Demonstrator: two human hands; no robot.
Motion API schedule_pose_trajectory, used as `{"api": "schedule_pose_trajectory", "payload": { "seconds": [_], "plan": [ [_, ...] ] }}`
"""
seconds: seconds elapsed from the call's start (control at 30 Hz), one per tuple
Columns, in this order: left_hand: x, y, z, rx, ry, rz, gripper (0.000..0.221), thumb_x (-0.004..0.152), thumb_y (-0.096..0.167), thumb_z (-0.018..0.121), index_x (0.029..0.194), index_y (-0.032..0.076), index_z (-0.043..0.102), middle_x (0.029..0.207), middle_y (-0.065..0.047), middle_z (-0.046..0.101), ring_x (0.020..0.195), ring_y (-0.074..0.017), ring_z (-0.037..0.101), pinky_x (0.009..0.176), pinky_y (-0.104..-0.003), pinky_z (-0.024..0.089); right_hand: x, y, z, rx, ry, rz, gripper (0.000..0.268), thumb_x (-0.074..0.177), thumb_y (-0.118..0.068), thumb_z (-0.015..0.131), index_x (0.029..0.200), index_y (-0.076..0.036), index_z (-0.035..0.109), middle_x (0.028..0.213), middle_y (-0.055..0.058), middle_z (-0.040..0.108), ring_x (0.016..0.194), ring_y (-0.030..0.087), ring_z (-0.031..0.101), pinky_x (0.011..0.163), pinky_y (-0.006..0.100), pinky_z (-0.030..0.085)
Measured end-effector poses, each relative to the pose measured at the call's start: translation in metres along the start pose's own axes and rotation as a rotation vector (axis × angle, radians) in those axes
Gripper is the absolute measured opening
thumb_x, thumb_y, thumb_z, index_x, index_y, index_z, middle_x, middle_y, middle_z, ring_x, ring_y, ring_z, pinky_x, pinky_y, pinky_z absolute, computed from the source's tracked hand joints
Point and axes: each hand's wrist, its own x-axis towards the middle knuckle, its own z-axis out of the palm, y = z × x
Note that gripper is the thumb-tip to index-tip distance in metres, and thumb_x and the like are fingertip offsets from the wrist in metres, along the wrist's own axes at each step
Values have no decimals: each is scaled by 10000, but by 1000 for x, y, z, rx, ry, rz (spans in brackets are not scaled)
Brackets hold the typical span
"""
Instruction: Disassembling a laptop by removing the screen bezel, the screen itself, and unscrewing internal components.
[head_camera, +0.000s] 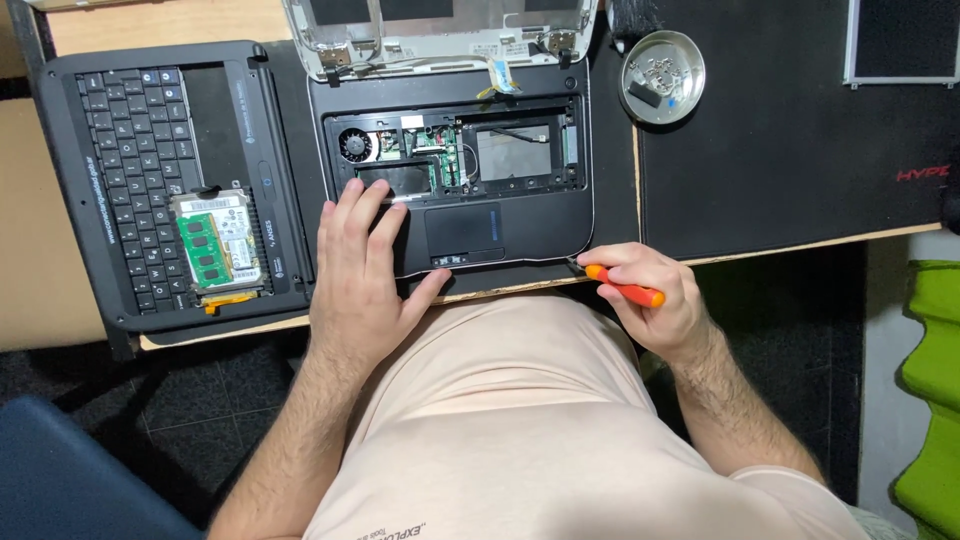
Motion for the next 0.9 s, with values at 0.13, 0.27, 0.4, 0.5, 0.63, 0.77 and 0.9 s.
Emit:
{"api": "schedule_pose_trajectory", "payload": {
  "seconds": [0.13,0.27,0.4,0.5,0.63,0.77,0.9],
  "plan": [
    [-1,-2,1,12,-18,-7,874,1044,503,1006,1683,22,655,1815,-257,580,1733,-538,506,1459,-718,313,3,-2,0,-16,-6,-50,162,1207,-131,730,1228,-15,618,1151,281,920,841,461,869,719,527,720],
    [-1,-1,0,18,-34,-18,886,1049,517,995,1692,22,638,1826,-255,563,1741,-531,495,1461,-719,308,-2,4,1,5,6,-87,162,1208,-152,725,1238,-29,624,1160,278,924,852,454,880,716,513,721],
    [-1,-1,0,7,-48,-26,892,1060,524,986,1702,23,624,1832,-254,552,1749,-526,484,1466,-719,298,-7,10,0,12,6,-121,164,1209,-179,720,1249,-53,623,1176,277,927,872,458,883,713,515,721],
    [-1,-2,-1,17,-54,-23,896,1062,531,979,1708,24,618,1835,-250,547,1750,-522,484,1464,-720,298,-13,17,4,25,39,-158,176,1220,-193,703,1261,-43,619,1157,311,919,878,495,886,718,534,724],
    [-2,-3,2,19,-45,-26,899,1063,536,981,1707,26,615,1833,-247,545,1754,-519,480,1469,-712,289,-21,24,6,38,45,-171,186,1229,-223,690,1271,-58,614,1173,316,919,901,514,894,723,539,728],
    [-1,-3,2,19,-48,-23,897,1067,539,981,1707,26,618,1833,-243,547,1758,-515,478,1474,-710,285,-20,22,5,49,53,-177,189,1230,-218,686,1274,-49,613,1171,331,916,914,535,895,743,556,730],
    [-1,-3,1,16,-55,-24,893,1078,538,969,1715,26,609,1832,-241,540,1761,-514,468,1475,-713,278,-11,14,3,38,34,-174,177,1233,-205,672,1278,-46,609,1179,325,922,918,535,900,737,548,734]
  ]
}}
